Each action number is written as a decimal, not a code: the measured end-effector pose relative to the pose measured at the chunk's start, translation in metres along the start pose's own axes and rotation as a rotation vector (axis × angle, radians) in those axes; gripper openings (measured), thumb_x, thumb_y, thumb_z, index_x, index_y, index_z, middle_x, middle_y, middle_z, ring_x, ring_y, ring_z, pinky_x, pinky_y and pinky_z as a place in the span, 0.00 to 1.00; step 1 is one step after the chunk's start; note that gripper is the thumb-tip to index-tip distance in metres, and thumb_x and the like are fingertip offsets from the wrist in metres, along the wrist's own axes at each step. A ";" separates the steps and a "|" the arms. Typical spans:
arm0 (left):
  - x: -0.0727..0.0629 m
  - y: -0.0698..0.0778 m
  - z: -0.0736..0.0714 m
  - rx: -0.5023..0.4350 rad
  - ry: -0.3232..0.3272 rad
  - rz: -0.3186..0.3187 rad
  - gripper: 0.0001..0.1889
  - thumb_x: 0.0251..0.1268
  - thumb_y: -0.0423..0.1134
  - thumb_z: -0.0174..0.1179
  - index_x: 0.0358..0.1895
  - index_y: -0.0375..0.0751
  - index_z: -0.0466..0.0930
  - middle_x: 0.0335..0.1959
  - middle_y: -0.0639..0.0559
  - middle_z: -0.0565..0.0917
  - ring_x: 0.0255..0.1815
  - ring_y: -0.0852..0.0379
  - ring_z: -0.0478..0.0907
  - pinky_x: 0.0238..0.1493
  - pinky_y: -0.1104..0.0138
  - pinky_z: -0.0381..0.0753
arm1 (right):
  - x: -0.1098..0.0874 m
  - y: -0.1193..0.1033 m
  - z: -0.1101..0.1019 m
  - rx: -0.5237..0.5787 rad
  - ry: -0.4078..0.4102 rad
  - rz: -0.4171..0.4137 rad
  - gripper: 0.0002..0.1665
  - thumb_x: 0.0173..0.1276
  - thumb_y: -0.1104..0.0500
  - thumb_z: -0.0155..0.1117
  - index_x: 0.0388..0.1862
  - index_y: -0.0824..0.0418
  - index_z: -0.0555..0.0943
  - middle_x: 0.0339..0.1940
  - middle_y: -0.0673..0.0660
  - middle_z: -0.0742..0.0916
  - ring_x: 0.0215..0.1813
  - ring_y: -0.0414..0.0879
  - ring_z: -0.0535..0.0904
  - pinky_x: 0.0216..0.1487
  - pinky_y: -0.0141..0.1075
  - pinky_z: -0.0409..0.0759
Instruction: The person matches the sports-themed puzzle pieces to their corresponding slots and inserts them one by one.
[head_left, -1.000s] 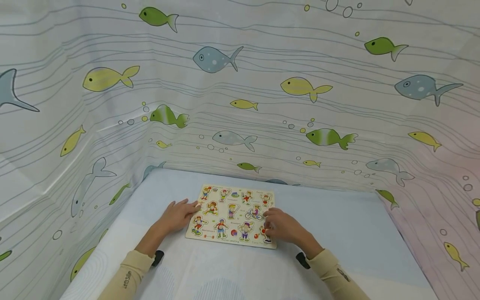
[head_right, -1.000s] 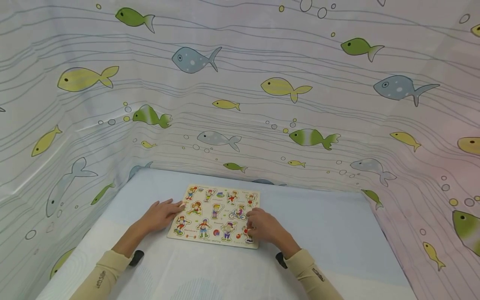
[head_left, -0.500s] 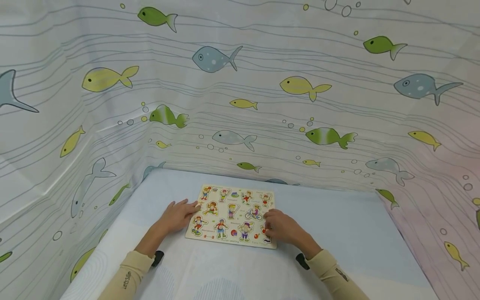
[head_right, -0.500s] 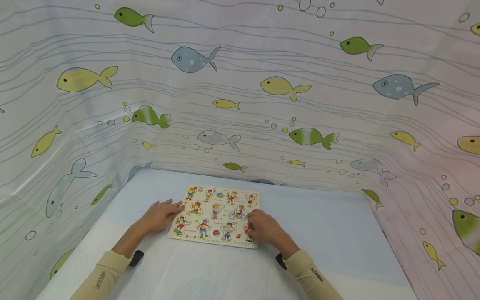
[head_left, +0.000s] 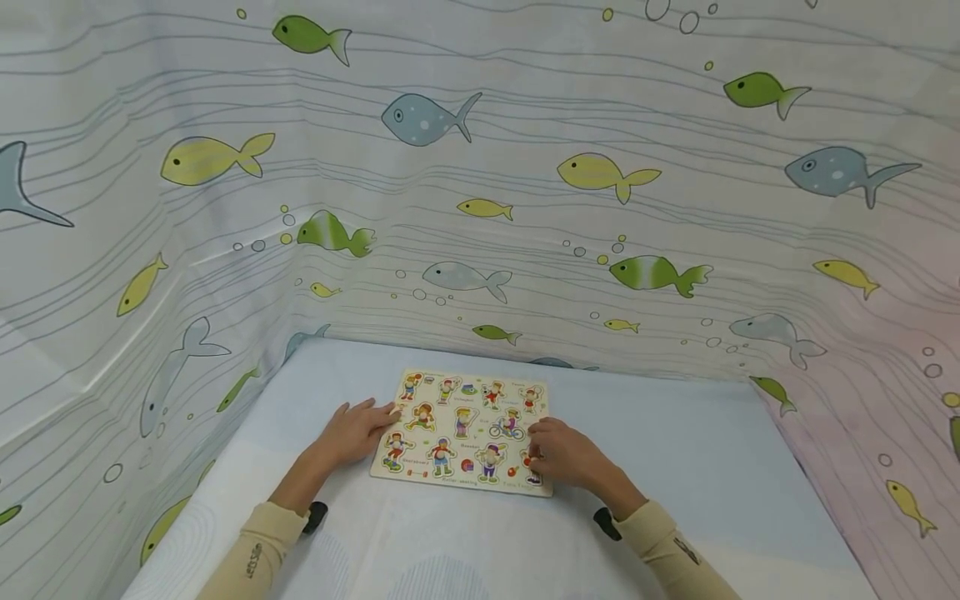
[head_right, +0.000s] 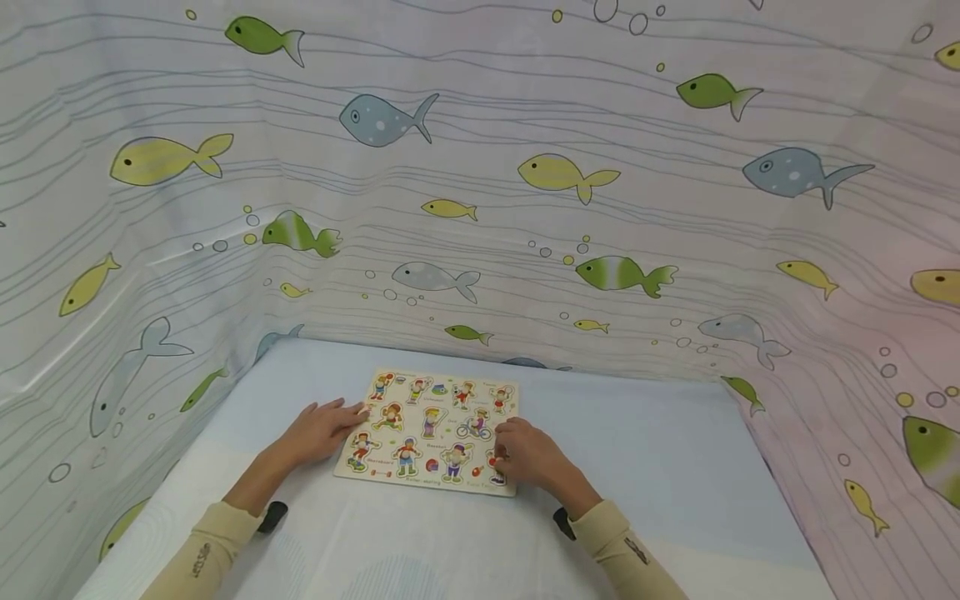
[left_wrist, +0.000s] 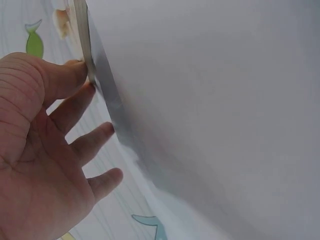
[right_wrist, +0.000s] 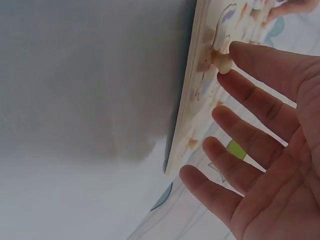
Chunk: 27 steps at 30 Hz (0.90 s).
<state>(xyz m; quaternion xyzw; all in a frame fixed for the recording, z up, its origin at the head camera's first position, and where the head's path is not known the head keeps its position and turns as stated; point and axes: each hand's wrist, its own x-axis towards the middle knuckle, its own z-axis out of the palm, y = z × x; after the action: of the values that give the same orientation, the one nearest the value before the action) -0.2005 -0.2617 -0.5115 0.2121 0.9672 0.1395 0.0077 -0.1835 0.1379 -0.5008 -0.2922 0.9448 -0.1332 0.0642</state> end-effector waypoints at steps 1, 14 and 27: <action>0.000 0.000 0.000 0.001 0.002 0.002 0.19 0.73 0.39 0.57 0.64 0.43 0.78 0.66 0.43 0.75 0.68 0.30 0.66 0.61 0.28 0.55 | -0.001 0.001 -0.001 0.007 0.004 0.004 0.05 0.62 0.54 0.72 0.30 0.51 0.84 0.59 0.55 0.82 0.66 0.52 0.72 0.65 0.47 0.72; 0.005 0.000 -0.001 -0.013 0.007 0.000 0.18 0.74 0.40 0.55 0.63 0.43 0.79 0.66 0.43 0.75 0.68 0.30 0.65 0.62 0.28 0.54 | -0.024 0.014 -0.032 0.057 0.159 0.096 0.22 0.66 0.52 0.70 0.56 0.59 0.82 0.64 0.56 0.79 0.73 0.57 0.65 0.70 0.54 0.63; 0.005 0.007 -0.017 0.059 0.133 -0.013 0.27 0.77 0.52 0.47 0.73 0.45 0.66 0.75 0.44 0.64 0.75 0.35 0.55 0.66 0.31 0.49 | -0.055 0.049 -0.062 0.017 0.292 0.175 0.35 0.72 0.49 0.63 0.73 0.61 0.68 0.73 0.64 0.69 0.77 0.65 0.52 0.69 0.69 0.48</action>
<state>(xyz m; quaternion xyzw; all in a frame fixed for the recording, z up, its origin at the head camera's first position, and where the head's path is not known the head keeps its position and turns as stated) -0.2037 -0.2576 -0.4934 0.1961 0.9707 0.1245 -0.0620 -0.1765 0.2214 -0.4530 -0.1857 0.9648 -0.1763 -0.0596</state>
